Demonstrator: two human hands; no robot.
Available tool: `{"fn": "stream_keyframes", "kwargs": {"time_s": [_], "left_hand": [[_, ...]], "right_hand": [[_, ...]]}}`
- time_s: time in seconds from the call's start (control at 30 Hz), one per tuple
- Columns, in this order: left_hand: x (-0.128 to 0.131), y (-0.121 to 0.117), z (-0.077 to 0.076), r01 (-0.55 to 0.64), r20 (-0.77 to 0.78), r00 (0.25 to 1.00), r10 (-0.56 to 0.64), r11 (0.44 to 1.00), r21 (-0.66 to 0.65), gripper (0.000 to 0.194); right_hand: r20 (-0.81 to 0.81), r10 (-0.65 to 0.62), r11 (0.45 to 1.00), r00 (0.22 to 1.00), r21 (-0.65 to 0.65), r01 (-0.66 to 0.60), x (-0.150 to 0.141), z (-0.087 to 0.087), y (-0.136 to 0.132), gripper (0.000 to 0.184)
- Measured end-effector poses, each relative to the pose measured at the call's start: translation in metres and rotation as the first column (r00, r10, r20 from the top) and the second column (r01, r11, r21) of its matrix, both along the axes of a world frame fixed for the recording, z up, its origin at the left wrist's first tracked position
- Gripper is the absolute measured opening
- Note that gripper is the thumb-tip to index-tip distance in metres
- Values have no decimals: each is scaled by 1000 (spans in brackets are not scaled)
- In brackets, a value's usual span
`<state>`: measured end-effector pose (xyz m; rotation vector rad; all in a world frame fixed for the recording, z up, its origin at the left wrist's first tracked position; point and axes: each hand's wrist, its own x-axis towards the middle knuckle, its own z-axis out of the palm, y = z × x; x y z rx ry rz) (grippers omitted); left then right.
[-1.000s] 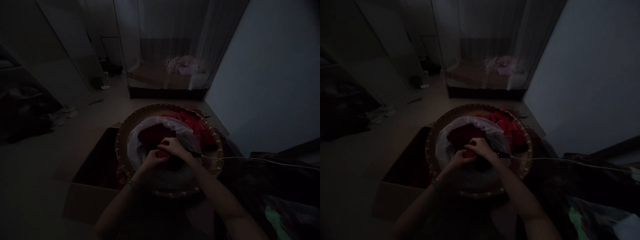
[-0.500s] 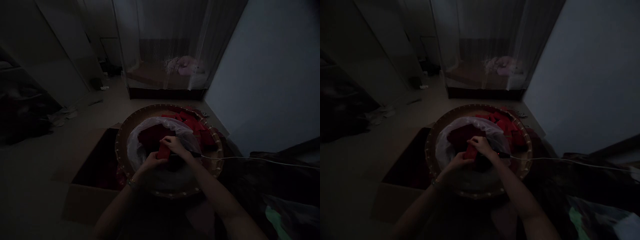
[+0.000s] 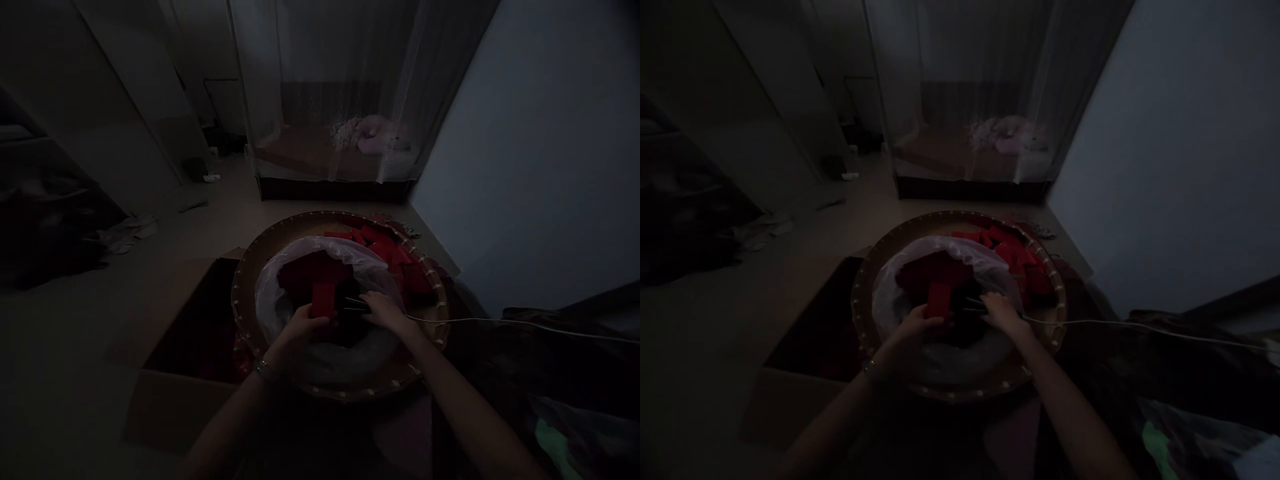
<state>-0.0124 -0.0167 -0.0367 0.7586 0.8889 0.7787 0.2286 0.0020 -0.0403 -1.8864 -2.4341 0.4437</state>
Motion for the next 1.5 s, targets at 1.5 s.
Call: {"fn": "stream_keyframes", "kwargs": {"time_s": [1.5], "left_hand": [[0, -8, 13, 366, 124, 917, -379, 924, 112, 57]], "right_hand": [[-560, -86, 976, 824, -212, -43, -24, 79, 22, 35]]}}
